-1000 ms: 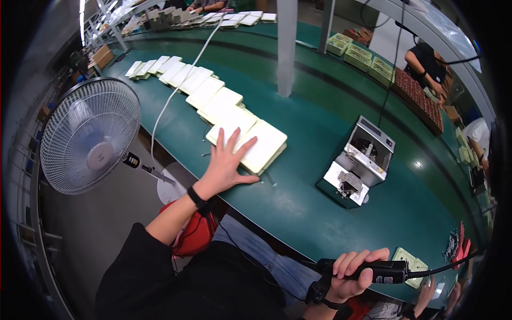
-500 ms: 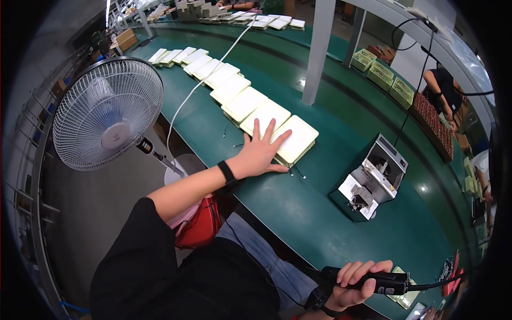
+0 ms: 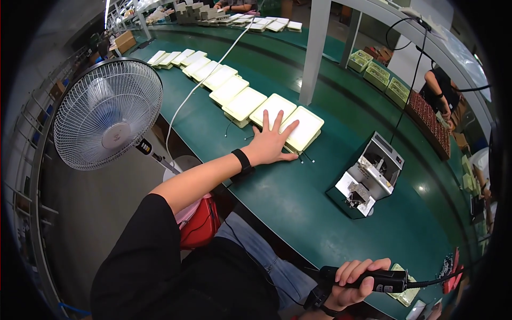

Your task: Assembling small electronic components on a production line using an electric screwdriver.

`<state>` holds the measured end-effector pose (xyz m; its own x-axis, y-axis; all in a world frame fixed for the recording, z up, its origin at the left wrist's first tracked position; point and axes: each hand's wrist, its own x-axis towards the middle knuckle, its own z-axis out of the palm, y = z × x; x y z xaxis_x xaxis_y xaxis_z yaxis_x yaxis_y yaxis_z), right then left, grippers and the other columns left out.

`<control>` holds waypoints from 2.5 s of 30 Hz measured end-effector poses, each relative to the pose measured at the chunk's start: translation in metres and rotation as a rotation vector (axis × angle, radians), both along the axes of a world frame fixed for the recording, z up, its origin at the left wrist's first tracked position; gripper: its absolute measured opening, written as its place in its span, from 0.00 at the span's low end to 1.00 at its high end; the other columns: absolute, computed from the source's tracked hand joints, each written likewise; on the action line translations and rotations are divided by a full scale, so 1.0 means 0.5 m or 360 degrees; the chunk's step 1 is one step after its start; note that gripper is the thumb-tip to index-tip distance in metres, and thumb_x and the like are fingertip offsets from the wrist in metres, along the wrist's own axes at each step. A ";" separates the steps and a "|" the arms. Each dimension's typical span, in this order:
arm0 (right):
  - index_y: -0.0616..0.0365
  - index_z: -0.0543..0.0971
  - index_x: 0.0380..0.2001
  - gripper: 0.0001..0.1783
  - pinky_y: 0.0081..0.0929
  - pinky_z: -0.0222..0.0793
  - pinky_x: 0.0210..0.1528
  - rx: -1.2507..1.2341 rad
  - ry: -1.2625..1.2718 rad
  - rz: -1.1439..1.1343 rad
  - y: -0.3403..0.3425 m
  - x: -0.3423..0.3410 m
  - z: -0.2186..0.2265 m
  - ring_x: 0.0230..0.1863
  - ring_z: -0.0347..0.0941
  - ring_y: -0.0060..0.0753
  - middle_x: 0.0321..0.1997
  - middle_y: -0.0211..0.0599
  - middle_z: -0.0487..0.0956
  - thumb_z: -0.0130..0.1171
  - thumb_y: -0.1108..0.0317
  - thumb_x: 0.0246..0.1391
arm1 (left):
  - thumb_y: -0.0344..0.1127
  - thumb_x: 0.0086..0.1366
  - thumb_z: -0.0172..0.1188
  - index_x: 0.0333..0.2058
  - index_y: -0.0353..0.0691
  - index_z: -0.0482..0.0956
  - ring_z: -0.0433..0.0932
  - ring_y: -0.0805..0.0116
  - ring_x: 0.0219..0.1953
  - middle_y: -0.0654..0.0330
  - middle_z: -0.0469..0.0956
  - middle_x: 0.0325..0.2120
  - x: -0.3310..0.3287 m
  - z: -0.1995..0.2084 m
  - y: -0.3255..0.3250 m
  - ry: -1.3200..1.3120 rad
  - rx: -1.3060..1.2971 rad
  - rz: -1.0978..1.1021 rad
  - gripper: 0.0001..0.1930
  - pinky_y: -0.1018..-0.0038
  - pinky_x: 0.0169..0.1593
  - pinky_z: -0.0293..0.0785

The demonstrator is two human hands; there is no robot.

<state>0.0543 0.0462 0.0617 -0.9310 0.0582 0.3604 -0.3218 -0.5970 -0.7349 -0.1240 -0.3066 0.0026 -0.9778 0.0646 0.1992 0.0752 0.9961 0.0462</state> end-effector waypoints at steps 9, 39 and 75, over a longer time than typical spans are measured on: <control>0.53 0.61 0.42 0.21 0.21 0.59 0.12 0.0029 0.0010 -0.0067 0.038 0.013 -0.004 0.11 0.56 0.22 0.17 0.29 0.63 0.62 0.57 0.62 | 0.70 0.56 0.66 0.76 0.57 0.43 0.40 0.12 0.70 0.35 0.38 0.75 0.052 0.026 -0.049 0.0278 0.0306 0.0064 0.58 0.20 0.56 0.61; 0.57 0.62 0.42 0.24 0.28 0.66 0.16 -0.0127 -0.0106 0.0075 0.019 -0.006 0.015 0.13 0.63 0.28 0.19 0.36 0.70 0.69 0.60 0.59 | 0.73 0.57 0.62 0.75 0.69 0.50 0.36 0.19 0.74 0.40 0.35 0.76 -0.044 0.003 0.042 -0.0023 0.0000 -0.0174 0.51 0.15 0.61 0.41; 0.53 0.63 0.41 0.21 0.28 0.66 0.18 0.0610 0.0390 -0.0559 -0.037 -0.125 0.148 0.15 0.63 0.26 0.19 0.31 0.68 0.67 0.59 0.61 | 0.50 0.68 0.56 0.55 0.39 0.76 0.71 0.48 0.63 0.49 0.73 0.57 0.242 0.007 0.277 0.0179 -0.0297 -0.1889 0.24 0.53 0.67 0.67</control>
